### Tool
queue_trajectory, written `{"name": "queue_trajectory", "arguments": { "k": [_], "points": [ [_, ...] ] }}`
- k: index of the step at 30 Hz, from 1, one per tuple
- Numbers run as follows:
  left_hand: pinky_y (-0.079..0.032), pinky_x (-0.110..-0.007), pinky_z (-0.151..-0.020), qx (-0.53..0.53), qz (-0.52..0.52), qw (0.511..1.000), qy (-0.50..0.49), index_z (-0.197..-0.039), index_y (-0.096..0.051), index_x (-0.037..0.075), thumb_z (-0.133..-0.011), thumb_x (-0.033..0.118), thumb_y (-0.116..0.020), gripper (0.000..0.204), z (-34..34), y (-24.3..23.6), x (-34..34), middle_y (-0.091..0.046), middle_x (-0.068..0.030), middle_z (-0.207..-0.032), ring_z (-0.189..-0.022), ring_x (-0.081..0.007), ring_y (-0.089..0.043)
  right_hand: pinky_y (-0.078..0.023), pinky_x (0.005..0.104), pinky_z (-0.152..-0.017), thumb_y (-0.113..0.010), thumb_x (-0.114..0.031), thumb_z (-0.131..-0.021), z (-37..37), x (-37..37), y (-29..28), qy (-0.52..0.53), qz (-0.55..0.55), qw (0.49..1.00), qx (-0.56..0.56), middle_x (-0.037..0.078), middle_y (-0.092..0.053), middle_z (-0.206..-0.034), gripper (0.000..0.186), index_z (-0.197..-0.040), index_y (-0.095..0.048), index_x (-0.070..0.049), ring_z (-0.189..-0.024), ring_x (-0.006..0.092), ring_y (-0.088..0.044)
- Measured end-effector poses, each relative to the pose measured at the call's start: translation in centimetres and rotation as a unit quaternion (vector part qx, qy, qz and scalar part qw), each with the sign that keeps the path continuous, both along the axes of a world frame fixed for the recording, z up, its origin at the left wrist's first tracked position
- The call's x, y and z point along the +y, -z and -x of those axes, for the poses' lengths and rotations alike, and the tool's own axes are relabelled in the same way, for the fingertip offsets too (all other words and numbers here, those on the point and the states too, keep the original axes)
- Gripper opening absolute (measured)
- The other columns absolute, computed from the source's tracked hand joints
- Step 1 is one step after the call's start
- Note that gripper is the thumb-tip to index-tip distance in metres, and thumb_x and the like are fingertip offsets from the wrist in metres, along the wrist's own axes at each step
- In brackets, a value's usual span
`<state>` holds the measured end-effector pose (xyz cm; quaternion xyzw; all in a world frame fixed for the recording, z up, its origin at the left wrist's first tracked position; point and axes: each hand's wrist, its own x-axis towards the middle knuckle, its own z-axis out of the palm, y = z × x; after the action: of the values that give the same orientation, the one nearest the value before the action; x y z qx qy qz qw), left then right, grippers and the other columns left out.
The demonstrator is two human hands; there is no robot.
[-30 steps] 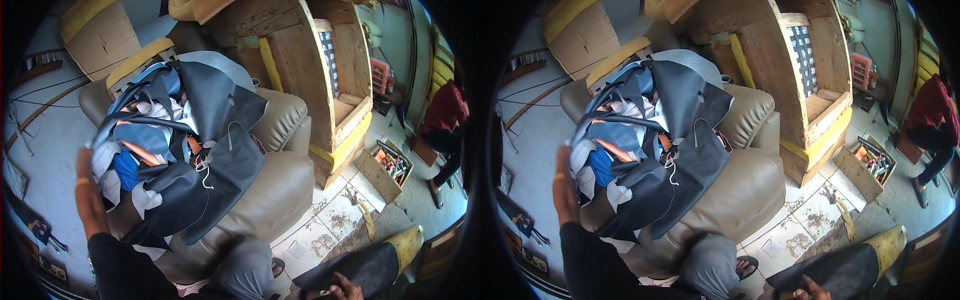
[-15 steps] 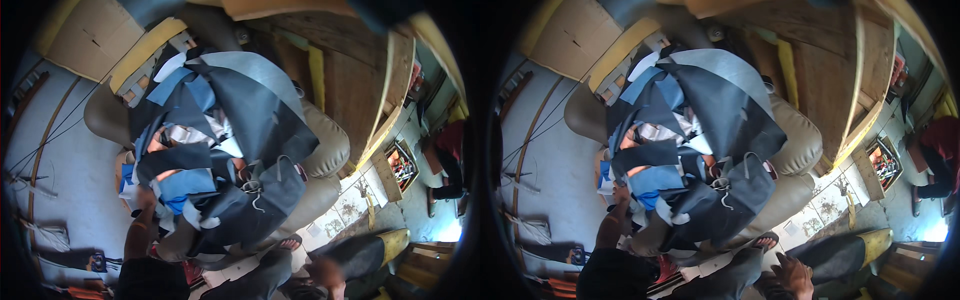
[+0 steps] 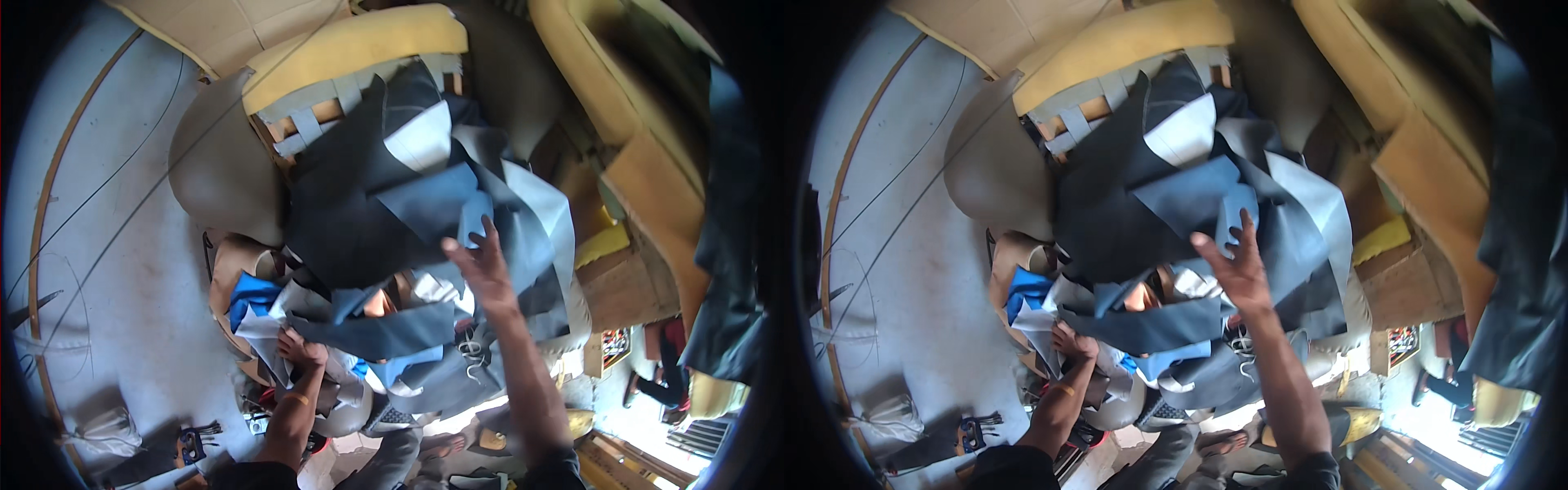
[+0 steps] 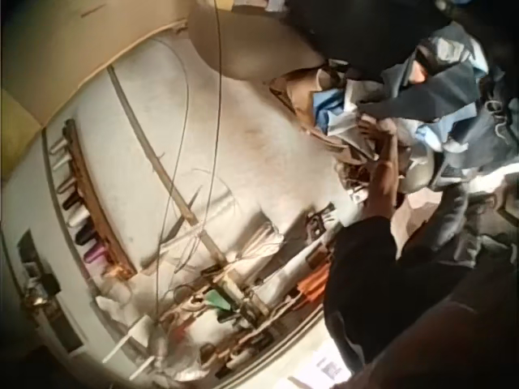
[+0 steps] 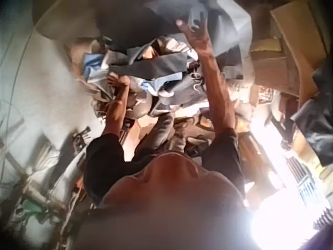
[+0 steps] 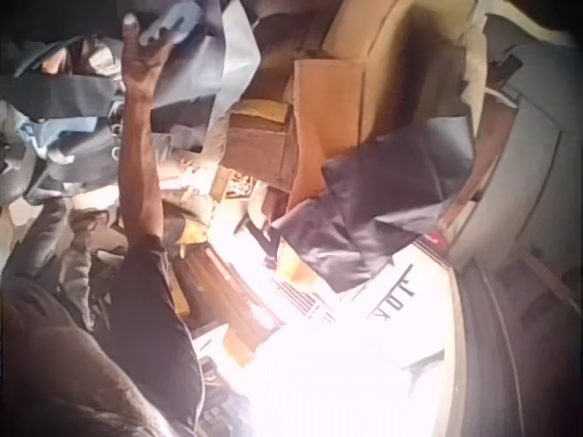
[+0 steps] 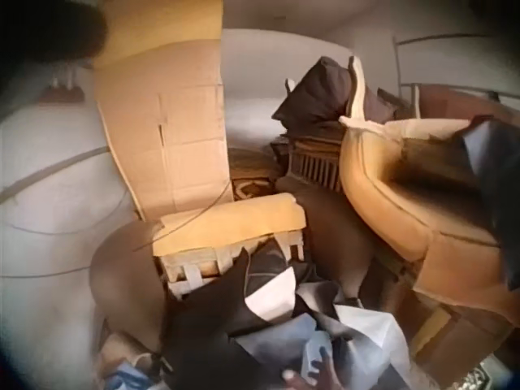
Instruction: The person removes a plastic cover from a motorcycle seat base, then uses a knife to trim excess foam from the seat. They then place a black leather cover over the foam and adjust it to fit.
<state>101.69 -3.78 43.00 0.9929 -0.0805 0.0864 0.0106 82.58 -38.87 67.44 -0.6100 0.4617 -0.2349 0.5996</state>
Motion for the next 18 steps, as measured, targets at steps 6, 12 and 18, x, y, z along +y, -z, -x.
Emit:
{"name": "queue_trajectory", "arguments": {
  "k": [6,12,18],
  "points": [
    [-0.036,-0.051,-0.102,0.008,0.003,0.999,0.038,-0.145,-0.033,0.007,-0.073,0.048,-0.076,0.094,-0.9,0.8,1.2,-0.042,-0.0182,-0.142,-0.123,-0.0404,-0.046,-0.048,0.0498,-0.103,-0.077,-0.020,-0.086,-9.6,1.0,-0.6,-0.052,0.220,0.971,0.075,0.034,-0.047,-0.141,0.094,-0.157,-0.018,-0.004,-0.128,0.0525,-0.052],
    [-0.037,-0.050,-0.101,0.125,-0.007,0.988,0.093,-0.144,-0.034,0.006,-0.076,0.042,-0.072,0.085,-0.5,-2.6,1.3,-0.044,-0.0185,-0.139,-0.121,-0.0399,-0.048,-0.055,0.0518,-0.091,-0.070,-0.008,-0.087,-4.6,15.5,-2.7,-0.098,0.135,0.978,0.125,0.032,-0.062,-0.122,0.066,-0.145,-0.038,-0.004,-0.109,0.0494,-0.065],
    [-0.040,-0.049,-0.098,0.250,0.024,0.939,0.234,-0.143,-0.037,0.005,-0.080,0.034,-0.066,0.075,-0.4,-9.2,3.0,-0.047,-0.0192,-0.135,-0.118,-0.0395,-0.051,-0.054,0.0559,-0.087,-0.070,-0.024,-0.084,0.8,21.8,3.0,-0.261,0.114,0.886,0.365,0.027,-0.070,-0.105,0.069,-0.144,-0.040,-0.009,-0.094,0.0489,-0.069]
  ]
}}
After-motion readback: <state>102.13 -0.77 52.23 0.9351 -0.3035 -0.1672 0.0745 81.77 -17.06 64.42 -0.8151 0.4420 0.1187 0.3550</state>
